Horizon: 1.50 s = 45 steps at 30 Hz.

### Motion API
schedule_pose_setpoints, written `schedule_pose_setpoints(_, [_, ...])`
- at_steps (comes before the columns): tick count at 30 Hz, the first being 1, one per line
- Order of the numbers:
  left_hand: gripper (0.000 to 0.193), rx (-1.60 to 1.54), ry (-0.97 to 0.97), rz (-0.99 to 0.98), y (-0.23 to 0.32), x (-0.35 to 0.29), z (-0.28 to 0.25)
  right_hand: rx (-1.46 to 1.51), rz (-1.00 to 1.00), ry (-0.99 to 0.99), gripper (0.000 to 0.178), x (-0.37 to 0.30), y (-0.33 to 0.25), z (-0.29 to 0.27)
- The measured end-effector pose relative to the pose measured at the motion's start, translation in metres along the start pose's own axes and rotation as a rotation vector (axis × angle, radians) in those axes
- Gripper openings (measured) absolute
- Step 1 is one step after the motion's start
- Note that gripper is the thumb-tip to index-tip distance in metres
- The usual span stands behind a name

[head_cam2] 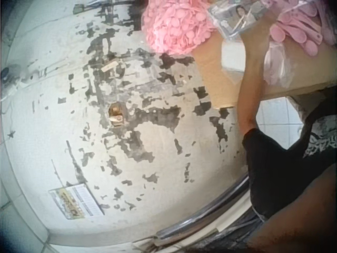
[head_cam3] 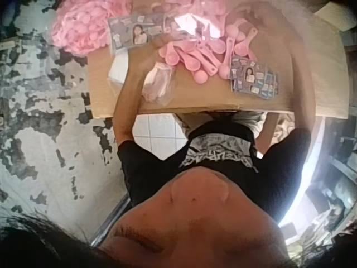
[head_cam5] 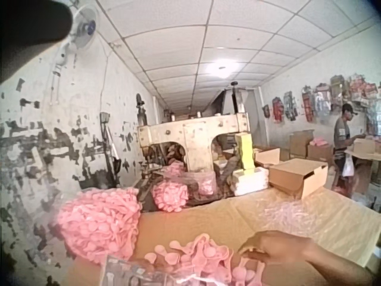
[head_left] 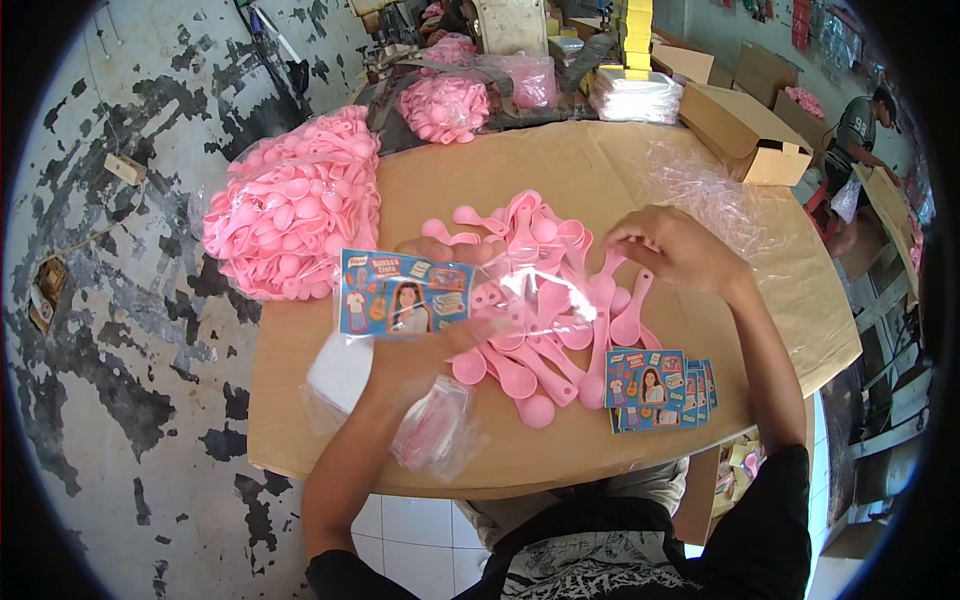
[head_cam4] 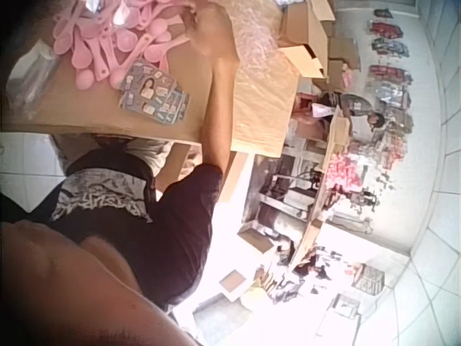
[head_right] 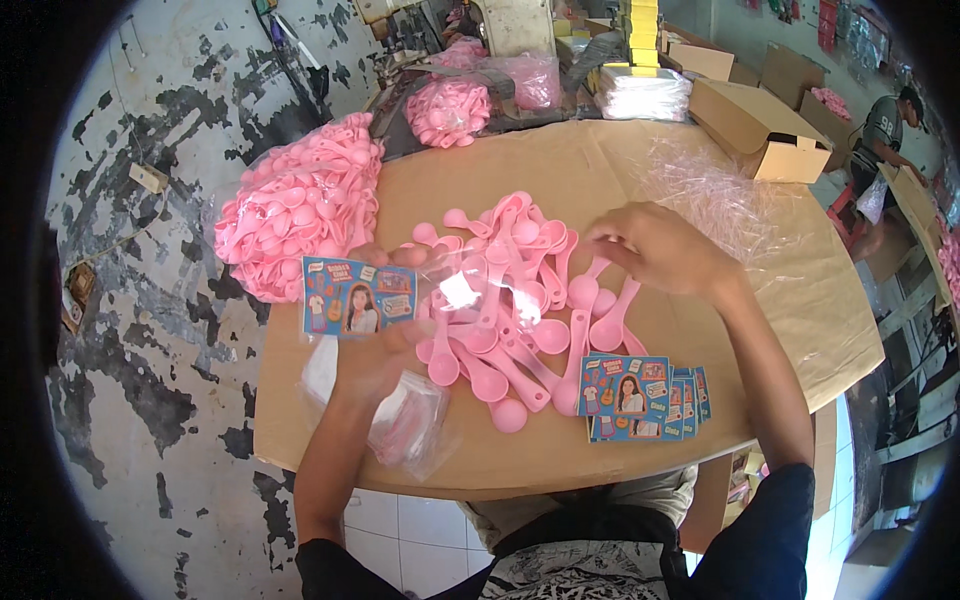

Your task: The person repeatedly picks up pink plastic spoons and small printed cards, places them into clear plastic bags, and sets the sealed bags aside on the table. The process is repeated continuously throughout the clip.

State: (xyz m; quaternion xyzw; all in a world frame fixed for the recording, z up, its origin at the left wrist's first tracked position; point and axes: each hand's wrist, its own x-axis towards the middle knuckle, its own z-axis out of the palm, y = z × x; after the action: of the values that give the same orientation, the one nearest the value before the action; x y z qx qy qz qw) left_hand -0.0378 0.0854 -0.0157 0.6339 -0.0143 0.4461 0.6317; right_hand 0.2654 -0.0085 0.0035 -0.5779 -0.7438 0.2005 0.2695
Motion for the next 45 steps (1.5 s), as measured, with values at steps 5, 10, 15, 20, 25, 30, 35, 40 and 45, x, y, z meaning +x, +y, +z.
schedule_pose_setpoints(5, [0.062,-0.006,0.14,-0.124,-0.007,0.005,-0.003,-0.004,0.018,-0.242,0.029,-0.019,0.016,-0.001])
schedule_pose_setpoints(10, [0.074,0.172,0.046,-0.252,-0.008,0.005,-0.007,-0.27,0.006,-0.189,0.027,-0.033,0.012,0.006])
schedule_pose_setpoints(15, [0.075,0.239,0.033,-0.225,-0.011,0.007,-0.009,-0.074,0.144,-0.23,0.022,-0.039,0.01,-0.012])
schedule_pose_setpoints(20, [0.074,0.184,0.096,-0.207,-0.007,0.005,-0.005,0.24,0.049,0.035,0.014,-0.031,-0.037,0.001])
schedule_pose_setpoints(25, [0.071,-0.078,0.092,-0.237,-0.009,-0.003,0.004,0.212,-0.087,0.097,0.017,-0.013,-0.078,0.027])
schedule_pose_setpoints(30, [0.071,-0.258,0.194,-0.2,-0.009,0.002,0.021,0.407,-0.145,0.205,0.017,0.009,-0.117,0.037])
schedule_pose_setpoints(35, [0.077,-0.318,0.118,-0.075,-0.012,0.001,0.008,0.185,-0.353,0.329,0.007,0.031,-0.131,0.005])
schedule_pose_setpoints(40, [0.087,-0.08,0.354,-0.21,0.005,0.025,-0.017,-0.114,-0.119,0.322,0.009,0.032,-0.131,-0.039])
schedule_pose_setpoints(45, [0.081,0.782,-0.139,-0.119,0.013,0.038,0.026,-0.206,0.019,0.395,0.018,0.039,-0.124,-0.034])
